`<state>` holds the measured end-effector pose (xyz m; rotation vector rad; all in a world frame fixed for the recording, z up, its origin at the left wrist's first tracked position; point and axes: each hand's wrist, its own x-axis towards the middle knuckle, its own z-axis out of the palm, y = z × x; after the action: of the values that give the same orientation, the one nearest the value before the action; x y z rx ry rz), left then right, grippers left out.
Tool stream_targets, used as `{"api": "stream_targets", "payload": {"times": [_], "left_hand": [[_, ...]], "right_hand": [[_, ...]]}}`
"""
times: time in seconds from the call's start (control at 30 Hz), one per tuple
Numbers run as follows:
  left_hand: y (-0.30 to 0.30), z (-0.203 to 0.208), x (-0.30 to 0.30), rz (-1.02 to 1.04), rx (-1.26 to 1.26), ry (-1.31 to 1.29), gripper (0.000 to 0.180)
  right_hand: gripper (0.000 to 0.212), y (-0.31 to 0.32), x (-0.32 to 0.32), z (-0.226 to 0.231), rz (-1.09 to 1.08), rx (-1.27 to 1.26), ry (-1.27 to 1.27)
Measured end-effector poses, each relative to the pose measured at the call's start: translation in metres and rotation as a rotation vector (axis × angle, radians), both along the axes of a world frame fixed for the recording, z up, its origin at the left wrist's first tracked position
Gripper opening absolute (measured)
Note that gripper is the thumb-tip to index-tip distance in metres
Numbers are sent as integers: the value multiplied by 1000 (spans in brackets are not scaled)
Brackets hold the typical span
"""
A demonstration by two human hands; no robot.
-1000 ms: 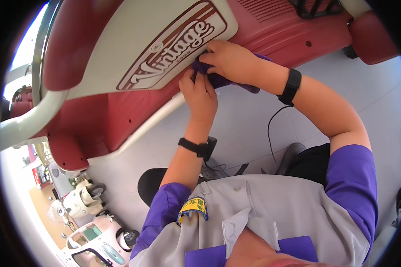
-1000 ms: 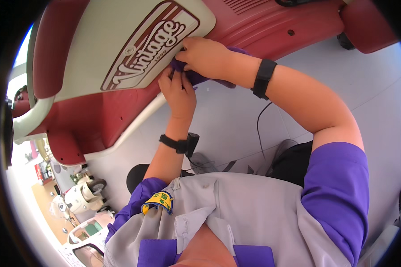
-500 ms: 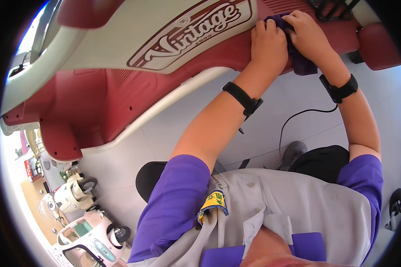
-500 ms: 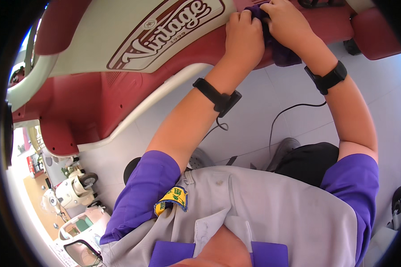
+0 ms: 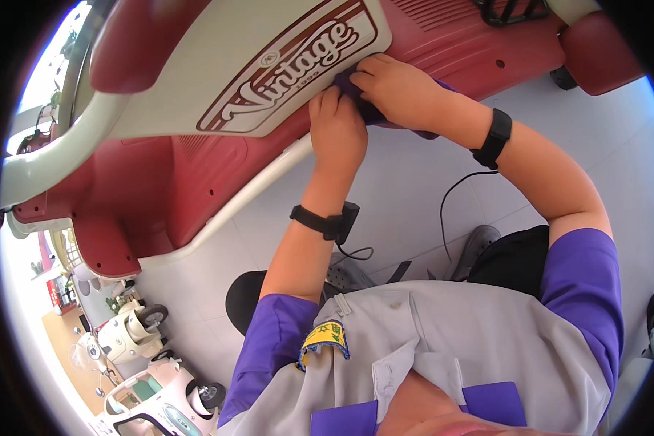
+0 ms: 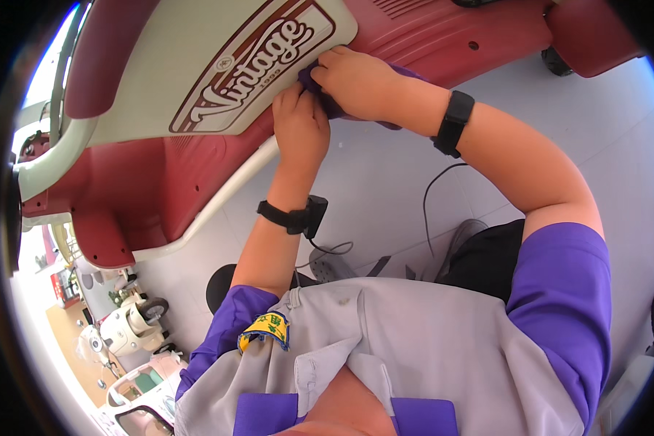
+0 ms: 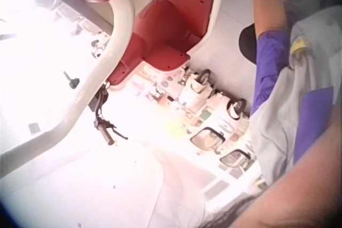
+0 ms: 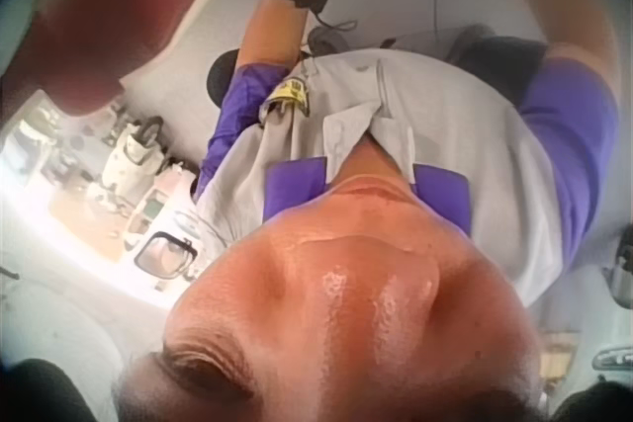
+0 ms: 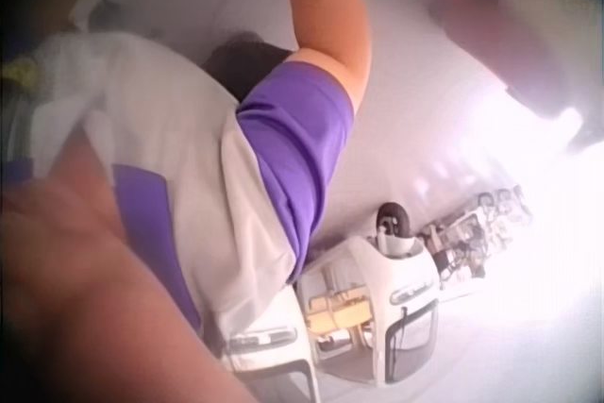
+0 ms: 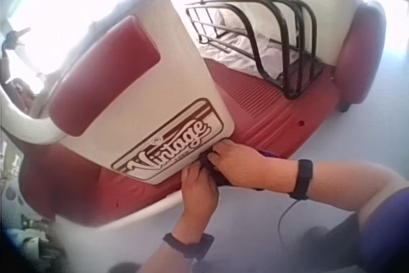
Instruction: Wipe down the exterior and panels of a mobility scooter using a purple cloth.
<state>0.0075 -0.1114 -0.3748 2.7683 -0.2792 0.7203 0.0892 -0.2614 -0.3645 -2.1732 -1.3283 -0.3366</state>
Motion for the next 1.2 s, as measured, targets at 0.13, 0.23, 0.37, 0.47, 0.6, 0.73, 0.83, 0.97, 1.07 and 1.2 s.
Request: {"api": "stream_targets", "payload": {"times": [0.13,0.23,0.37,0.47,0.6,0.73,0.83,0.97,1.07,1.2], "left_hand": [[-23,-4,4,0,50,-54,18],[-49,4,24,-91,20,26,22],[-77,4,56,-154,-99,49,23],[-75,-1,58,-177,-69,26,25],[-41,-6,37,-194,-56,-41,28],[-8,-1,7,-74,28,-44,24],[20,-15,-12,-53,-6,-138,22],[22,-20,-18,-105,-25,-143,24],[-6,-19,-26,-95,-48,-45,37],[-53,-35,-31,-117,28,10,61]], "right_hand": [[23,-19,12,10,-129,-73,112],[25,-48,28,25,-271,-245,107],[26,-83,47,30,-391,-283,32],[25,-85,50,29,-303,-213,10],[23,-63,37,26,-91,-84,34],[22,-21,17,10,-59,-77,44],[22,14,-9,0,-19,-14,-60],[24,9,-28,-5,-117,34,-37],[28,-22,-30,-14,-39,55,-46],[34,-86,-11,-14,101,33,-213]]}}
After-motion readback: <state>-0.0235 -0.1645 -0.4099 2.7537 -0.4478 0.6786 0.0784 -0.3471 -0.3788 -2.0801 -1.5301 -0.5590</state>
